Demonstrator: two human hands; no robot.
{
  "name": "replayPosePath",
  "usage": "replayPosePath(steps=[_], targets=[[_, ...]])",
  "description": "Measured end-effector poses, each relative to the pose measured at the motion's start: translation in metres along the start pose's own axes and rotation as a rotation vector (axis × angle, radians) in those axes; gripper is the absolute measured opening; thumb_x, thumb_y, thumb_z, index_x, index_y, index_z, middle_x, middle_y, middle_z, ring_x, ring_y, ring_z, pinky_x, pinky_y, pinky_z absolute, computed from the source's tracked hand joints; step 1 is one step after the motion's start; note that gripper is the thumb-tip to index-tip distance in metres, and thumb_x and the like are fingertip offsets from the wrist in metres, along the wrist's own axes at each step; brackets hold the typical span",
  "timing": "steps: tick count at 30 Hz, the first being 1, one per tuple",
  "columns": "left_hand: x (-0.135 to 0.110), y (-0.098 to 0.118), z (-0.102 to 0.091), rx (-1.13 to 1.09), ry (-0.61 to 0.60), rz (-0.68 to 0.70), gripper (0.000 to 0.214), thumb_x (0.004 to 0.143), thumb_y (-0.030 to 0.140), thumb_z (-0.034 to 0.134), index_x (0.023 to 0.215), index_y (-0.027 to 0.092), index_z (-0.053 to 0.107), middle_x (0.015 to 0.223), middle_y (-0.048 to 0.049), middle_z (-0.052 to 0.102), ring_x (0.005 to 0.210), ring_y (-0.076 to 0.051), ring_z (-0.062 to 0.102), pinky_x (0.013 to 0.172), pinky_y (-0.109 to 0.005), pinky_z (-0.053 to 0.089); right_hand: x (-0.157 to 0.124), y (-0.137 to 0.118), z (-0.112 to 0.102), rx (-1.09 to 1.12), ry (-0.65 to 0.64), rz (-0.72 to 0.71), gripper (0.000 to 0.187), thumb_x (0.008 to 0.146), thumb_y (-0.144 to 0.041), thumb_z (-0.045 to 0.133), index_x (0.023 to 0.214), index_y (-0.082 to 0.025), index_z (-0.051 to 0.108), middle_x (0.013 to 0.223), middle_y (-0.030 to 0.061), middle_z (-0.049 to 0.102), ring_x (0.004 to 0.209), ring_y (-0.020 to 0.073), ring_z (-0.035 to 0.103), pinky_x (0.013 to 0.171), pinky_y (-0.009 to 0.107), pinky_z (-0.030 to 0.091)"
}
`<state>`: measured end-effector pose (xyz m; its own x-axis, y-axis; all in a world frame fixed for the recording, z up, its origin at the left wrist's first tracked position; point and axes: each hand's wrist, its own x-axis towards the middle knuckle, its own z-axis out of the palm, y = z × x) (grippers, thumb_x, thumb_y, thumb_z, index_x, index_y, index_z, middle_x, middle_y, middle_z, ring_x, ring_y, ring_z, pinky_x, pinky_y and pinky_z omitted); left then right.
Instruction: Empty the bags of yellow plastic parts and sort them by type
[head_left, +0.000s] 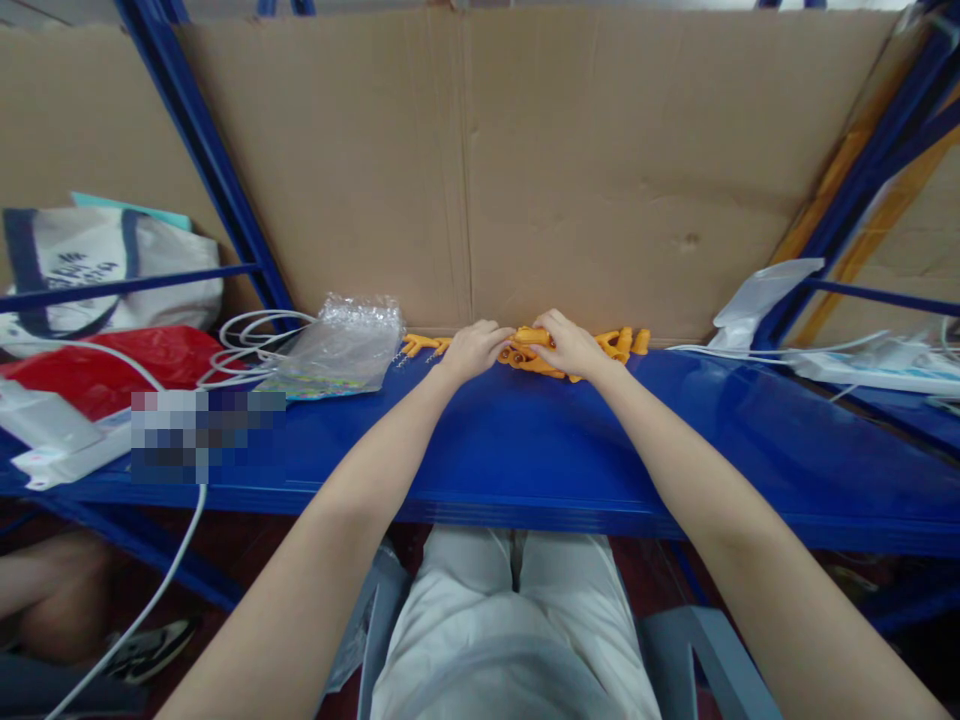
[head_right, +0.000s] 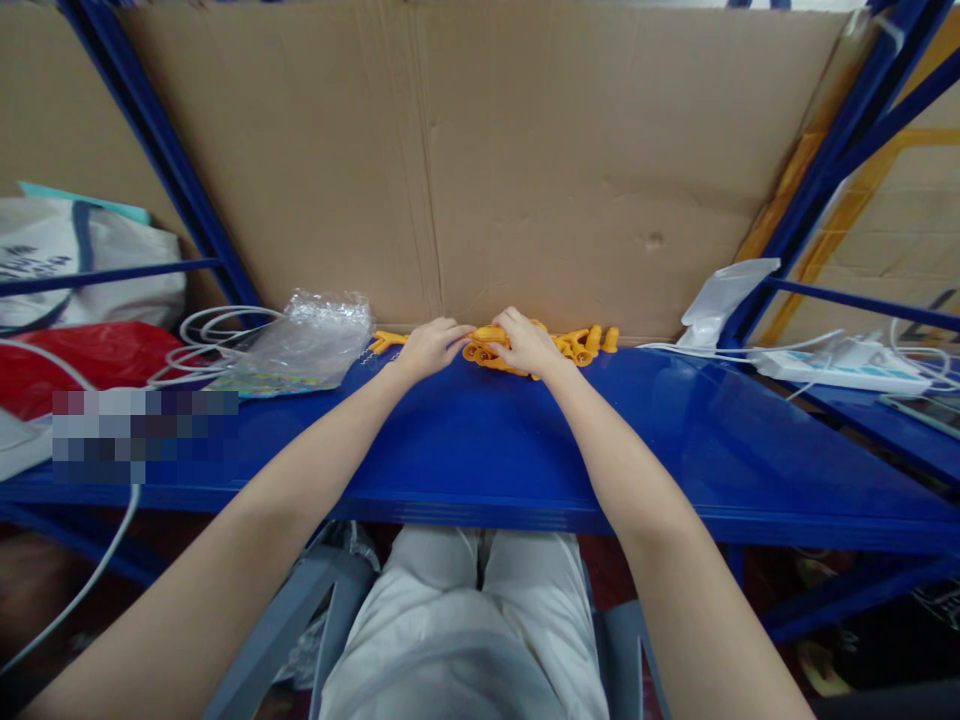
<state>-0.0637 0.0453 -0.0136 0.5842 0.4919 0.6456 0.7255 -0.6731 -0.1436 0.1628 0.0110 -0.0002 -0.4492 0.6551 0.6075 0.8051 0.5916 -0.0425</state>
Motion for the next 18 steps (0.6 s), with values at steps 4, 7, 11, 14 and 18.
replayPosePath(steps=[4, 7, 11, 14, 18], targets=[[0.0, 0.002, -0.0023, 0.005, -0.018, -0.01, 0.034, 0.101, 0.03, 0.046, 0.125, 0.022, 0.069, 0.104, -0.0104, 0.07, 0.103, -0.023, 0.063, 0.088, -0.032, 0.051, 0.0046, 0.0006, 0.0039, -0.012, -0.03, -0.033, 0.031, 0.094, -0.033, 0.051, 0.117, -0.017, 0.064, 0.116, 0.0152, 0.066, 0.111, 0.0298, 0.06, 0.099, 0.045, 0.045], [-0.0001, 0.0023, -0.0024, 0.016, -0.038, 0.0, 0.035, 0.1, 0.029, 0.046, 0.126, 0.022, 0.069, 0.104, -0.0106, 0.07, 0.103, -0.023, 0.063, 0.088, -0.033, 0.051, 0.0067, -0.0002, 0.0058, -0.039, -0.05, -0.037, 0.028, 0.093, -0.029, 0.053, 0.115, -0.018, 0.066, 0.115, 0.0158, 0.067, 0.113, 0.032, 0.059, 0.099, 0.048, 0.043], [0.0, 0.0024, -0.0006, 0.032, -0.025, 0.018, 0.035, 0.1, 0.028, 0.046, 0.126, 0.023, 0.069, 0.103, -0.0099, 0.071, 0.101, -0.022, 0.064, 0.087, -0.032, 0.052, 0.0059, -0.0017, 0.0052, -0.067, -0.038, -0.066, 0.026, 0.091, -0.023, 0.052, 0.113, -0.019, 0.063, 0.117, 0.0162, 0.065, 0.112, 0.032, 0.057, 0.097, 0.048, 0.044], [0.0002, 0.0048, -0.0016, 0.034, -0.027, -0.004, 0.034, 0.1, 0.028, 0.047, 0.126, 0.023, 0.07, 0.105, -0.0095, 0.072, 0.102, -0.022, 0.065, 0.087, -0.031, 0.053, 0.0045, -0.0021, 0.0041, -0.092, -0.02, -0.091, 0.026, 0.09, -0.02, 0.049, 0.114, -0.019, 0.06, 0.119, 0.0172, 0.063, 0.113, 0.0322, 0.055, 0.099, 0.048, 0.043], [0.0002, 0.0088, -0.0068, 0.036, -0.062, -0.054, 0.034, 0.101, 0.027, 0.048, 0.128, 0.023, 0.069, 0.111, -0.0098, 0.073, 0.107, -0.023, 0.067, 0.088, -0.031, 0.053, 0.0033, 0.0044, 0.006, -0.126, 0.003, -0.086, 0.029, 0.085, -0.015, 0.046, 0.112, -0.019, 0.056, 0.118, 0.0178, 0.062, 0.112, 0.033, 0.055, 0.098, 0.051, 0.044]])
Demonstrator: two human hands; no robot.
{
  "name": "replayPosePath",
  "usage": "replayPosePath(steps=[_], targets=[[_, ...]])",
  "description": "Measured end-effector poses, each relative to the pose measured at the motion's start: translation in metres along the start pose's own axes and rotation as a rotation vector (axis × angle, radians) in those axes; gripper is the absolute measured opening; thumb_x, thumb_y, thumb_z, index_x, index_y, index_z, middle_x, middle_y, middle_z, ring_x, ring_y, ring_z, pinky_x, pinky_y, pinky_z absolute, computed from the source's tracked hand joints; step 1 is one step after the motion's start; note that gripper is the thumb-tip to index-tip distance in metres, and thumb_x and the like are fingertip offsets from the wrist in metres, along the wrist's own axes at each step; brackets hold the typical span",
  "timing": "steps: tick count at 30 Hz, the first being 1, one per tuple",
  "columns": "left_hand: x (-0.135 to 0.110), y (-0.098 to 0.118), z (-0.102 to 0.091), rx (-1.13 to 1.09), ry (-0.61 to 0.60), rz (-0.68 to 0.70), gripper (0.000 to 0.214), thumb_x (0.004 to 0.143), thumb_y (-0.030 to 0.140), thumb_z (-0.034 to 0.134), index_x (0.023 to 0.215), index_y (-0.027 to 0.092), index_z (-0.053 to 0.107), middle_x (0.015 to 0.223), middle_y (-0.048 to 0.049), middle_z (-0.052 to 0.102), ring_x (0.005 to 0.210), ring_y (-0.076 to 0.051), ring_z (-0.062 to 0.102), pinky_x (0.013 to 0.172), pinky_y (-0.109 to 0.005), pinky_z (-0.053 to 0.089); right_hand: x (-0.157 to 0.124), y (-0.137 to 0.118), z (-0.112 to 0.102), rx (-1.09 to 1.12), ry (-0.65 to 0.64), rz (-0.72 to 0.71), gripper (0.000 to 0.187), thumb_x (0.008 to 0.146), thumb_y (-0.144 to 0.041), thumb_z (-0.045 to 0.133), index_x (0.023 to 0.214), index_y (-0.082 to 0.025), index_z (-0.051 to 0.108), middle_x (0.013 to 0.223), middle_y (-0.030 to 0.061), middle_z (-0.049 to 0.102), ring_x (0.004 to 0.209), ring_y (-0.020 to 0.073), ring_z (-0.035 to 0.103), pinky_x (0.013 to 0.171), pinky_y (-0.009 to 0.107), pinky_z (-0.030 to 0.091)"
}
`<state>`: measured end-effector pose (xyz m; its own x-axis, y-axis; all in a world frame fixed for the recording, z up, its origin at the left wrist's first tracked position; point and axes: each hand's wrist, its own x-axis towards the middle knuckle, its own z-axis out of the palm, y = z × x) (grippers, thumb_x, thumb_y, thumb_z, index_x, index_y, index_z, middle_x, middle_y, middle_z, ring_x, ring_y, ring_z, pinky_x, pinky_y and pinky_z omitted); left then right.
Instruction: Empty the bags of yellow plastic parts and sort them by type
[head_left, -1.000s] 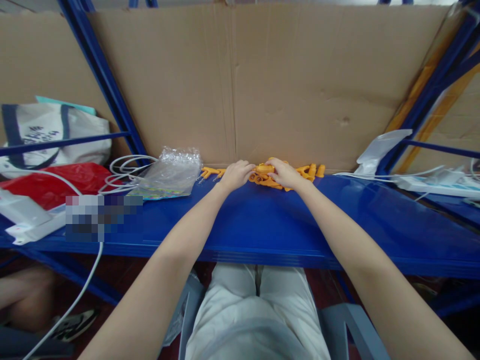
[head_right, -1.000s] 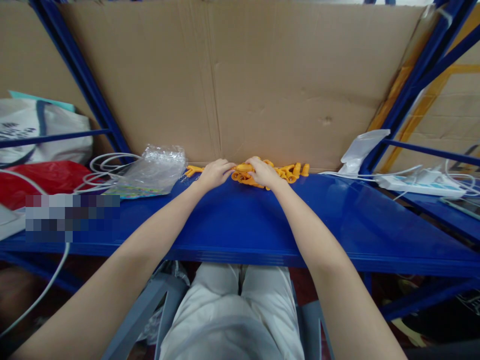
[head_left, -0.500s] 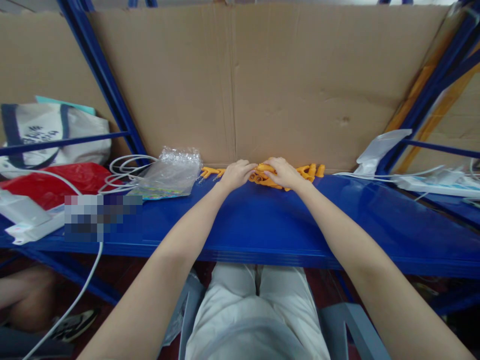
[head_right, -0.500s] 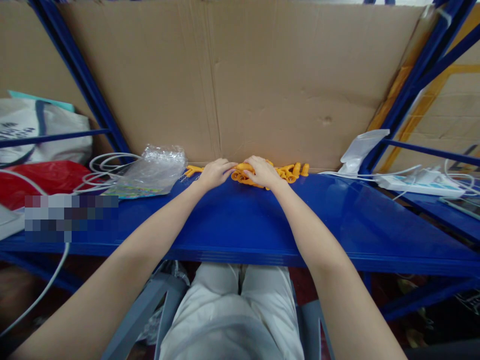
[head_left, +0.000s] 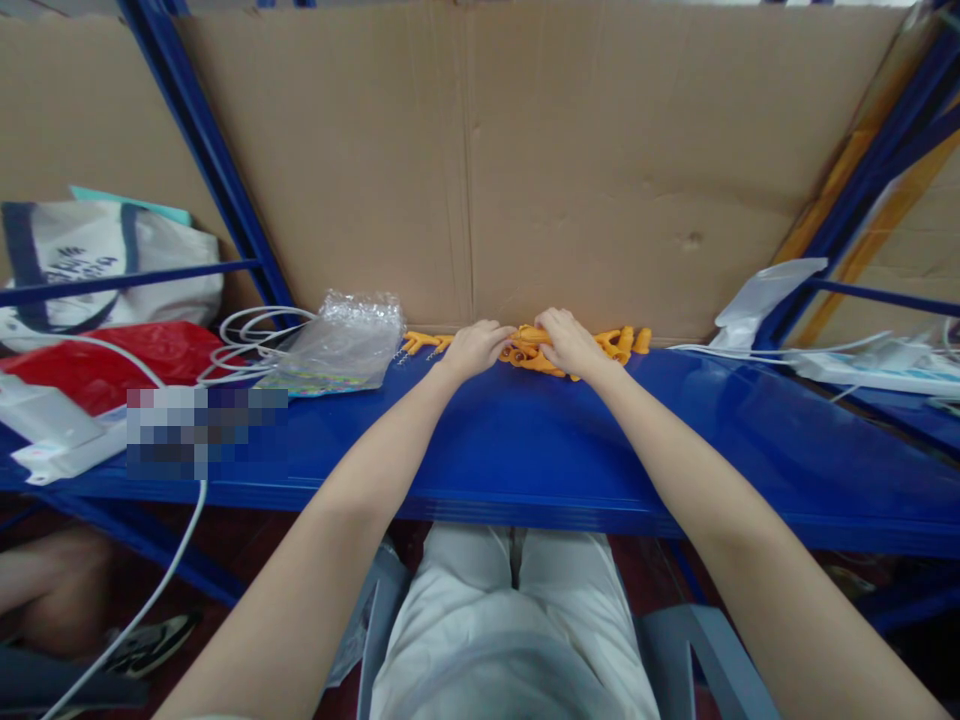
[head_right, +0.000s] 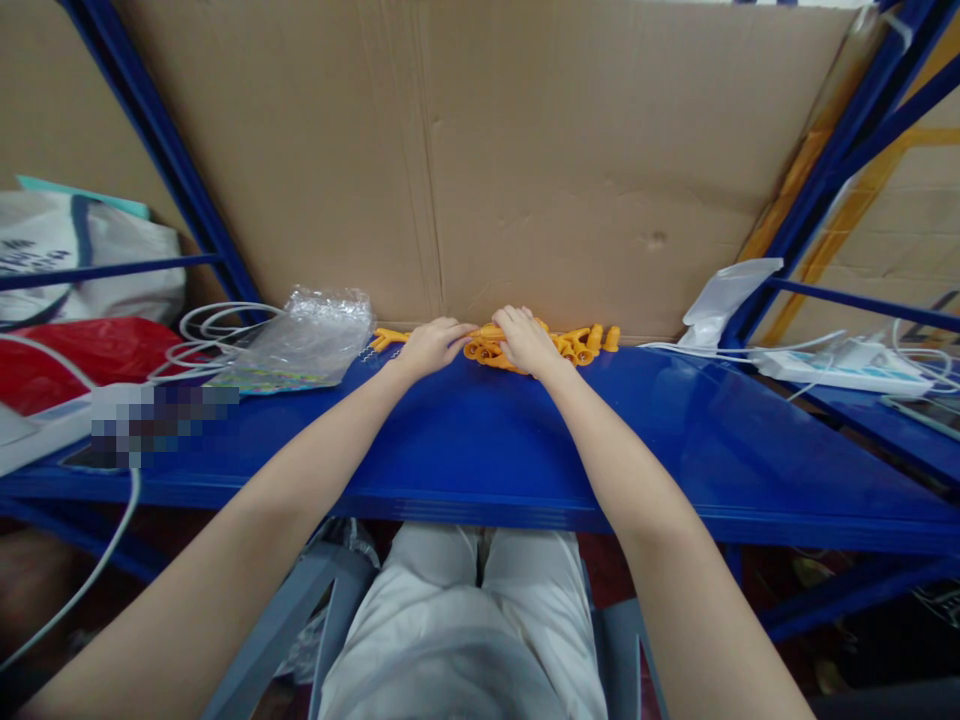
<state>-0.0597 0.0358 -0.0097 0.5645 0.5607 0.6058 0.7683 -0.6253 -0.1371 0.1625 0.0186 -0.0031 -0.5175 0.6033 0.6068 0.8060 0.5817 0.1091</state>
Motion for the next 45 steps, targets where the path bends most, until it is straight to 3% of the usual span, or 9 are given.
replayPosePath(steps=[8, 13, 20, 24, 32, 37, 40, 42, 45], targets=[[-0.003, -0.012, 0.003, -0.017, -0.011, -0.098, 0.034, 0.102, 0.028, 0.048, 0.128, 0.021, 0.068, 0.118, -0.0104, 0.073, 0.111, -0.023, 0.068, 0.092, -0.031, 0.053, -0.017, 0.034, 0.005, -0.017, 0.143, 0.19, 0.026, 0.084, -0.017, 0.049, 0.11, -0.021, 0.05, 0.113, 0.0161, 0.063, 0.108, 0.0335, 0.058, 0.096, 0.052, 0.046], [-0.004, -0.018, 0.008, -0.024, -0.017, -0.112, 0.035, 0.102, 0.029, 0.046, 0.127, 0.02, 0.068, 0.12, -0.0102, 0.073, 0.11, -0.023, 0.068, 0.093, -0.033, 0.053, -0.034, 0.053, -0.004, 0.019, 0.22, 0.491, 0.026, 0.085, -0.017, 0.051, 0.111, -0.022, 0.05, 0.115, 0.0136, 0.063, 0.11, 0.0305, 0.06, 0.092, 0.045, 0.048], [-0.005, -0.018, 0.008, -0.029, -0.028, -0.124, 0.035, 0.102, 0.029, 0.046, 0.128, 0.021, 0.068, 0.123, -0.0095, 0.073, 0.113, -0.022, 0.068, 0.096, -0.032, 0.052, -0.058, 0.074, -0.013, 0.061, 0.372, 0.886, 0.019, 0.086, -0.022, 0.055, 0.103, -0.024, 0.048, 0.097, 0.0067, 0.062, 0.093, 0.0251, 0.062, 0.082, 0.035, 0.045], [-0.005, -0.017, 0.007, -0.019, -0.046, -0.139, 0.035, 0.102, 0.029, 0.046, 0.129, 0.021, 0.067, 0.125, -0.009, 0.073, 0.114, -0.022, 0.068, 0.097, -0.032, 0.052, -0.068, 0.087, -0.017, 0.066, 0.455, 1.081, 0.015, 0.086, -0.02, 0.053, 0.1, -0.024, 0.048, 0.099, 0.0071, 0.062, 0.098, 0.0246, 0.061, 0.086, 0.034, 0.044], [-0.005, -0.016, 0.005, -0.019, -0.048, -0.139, 0.035, 0.101, 0.028, 0.047, 0.127, 0.02, 0.068, 0.125, -0.0094, 0.073, 0.114, -0.023, 0.069, 0.098, -0.033, 0.053, -0.092, 0.107, -0.016, 0.096, 0.629, 1.432, 0.032, 0.08, -0.006, 0.044, 0.103, -0.021, 0.061, 0.11, 0.0094, 0.068, 0.107, 0.023, 0.064, 0.094, 0.032, 0.046], [-0.005, -0.017, 0.005, -0.021, -0.048, -0.143, 0.034, 0.101, 0.029, 0.048, 0.127, 0.021, 0.069, 0.123, -0.0092, 0.074, 0.112, -0.023, 0.07, 0.096, -0.034, 0.053, -0.1, 0.11, -0.013, 0.161, 0.532, 1.445, 0.043, 0.085, -0.007, 0.041, 0.113, -0.015, 0.073, 0.119, 0.0119, 0.071, 0.114, 0.0241, 0.065, 0.103, 0.034, 0.047], [-0.005, -0.016, 0.005, -0.022, -0.057, -0.148, 0.034, 0.101, 0.029, 0.047, 0.127, 0.021, 0.068, 0.123, -0.0091, 0.074, 0.112, -0.024, 0.069, 0.096, -0.034, 0.053, -0.098, 0.109, -0.011, 0.19, 0.44, 1.469, 0.049, 0.088, -0.011, 0.045, 0.131, -0.017, 0.067, 0.13, 0.0127, 0.068, 0.123, 0.026, 0.062, 0.109, 0.04, 0.045], [-0.006, -0.016, 0.004, -0.021, -0.062, -0.153, 0.034, 0.101, 0.029, 0.047, 0.127, 0.021, 0.068, 0.124, -0.0092, 0.073, 0.112, -0.024, 0.069, 0.096, -0.034, 0.053, -0.095, 0.105, -0.01, 0.188, 0.348, 1.472, 0.058, 0.088, -0.016, 0.052, 0.145, -0.024, 0.057, 0.144, 0.0128, 0.06, 0.138, 0.0303, 0.051, 0.115, 0.053, 0.038], [-0.006, -0.012, 0.0, -0.008, -0.069, -0.178, 0.032, 0.101, 0.029, 0.047, 0.123, 0.02, 0.068, 0.123, -0.0097, 0.073, 0.112, -0.024, 0.068, 0.094, -0.033, 0.053, -0.092, 0.097, -0.007, 0.14, 0.081, 1.407, 0.072, 0.087, -0.022, 0.058, 0.156, -0.034, 0.04, 0.161, 0.0107, 0.039, 0.154, 0.036, 0.023, 0.116, 0.069, 0.027]])
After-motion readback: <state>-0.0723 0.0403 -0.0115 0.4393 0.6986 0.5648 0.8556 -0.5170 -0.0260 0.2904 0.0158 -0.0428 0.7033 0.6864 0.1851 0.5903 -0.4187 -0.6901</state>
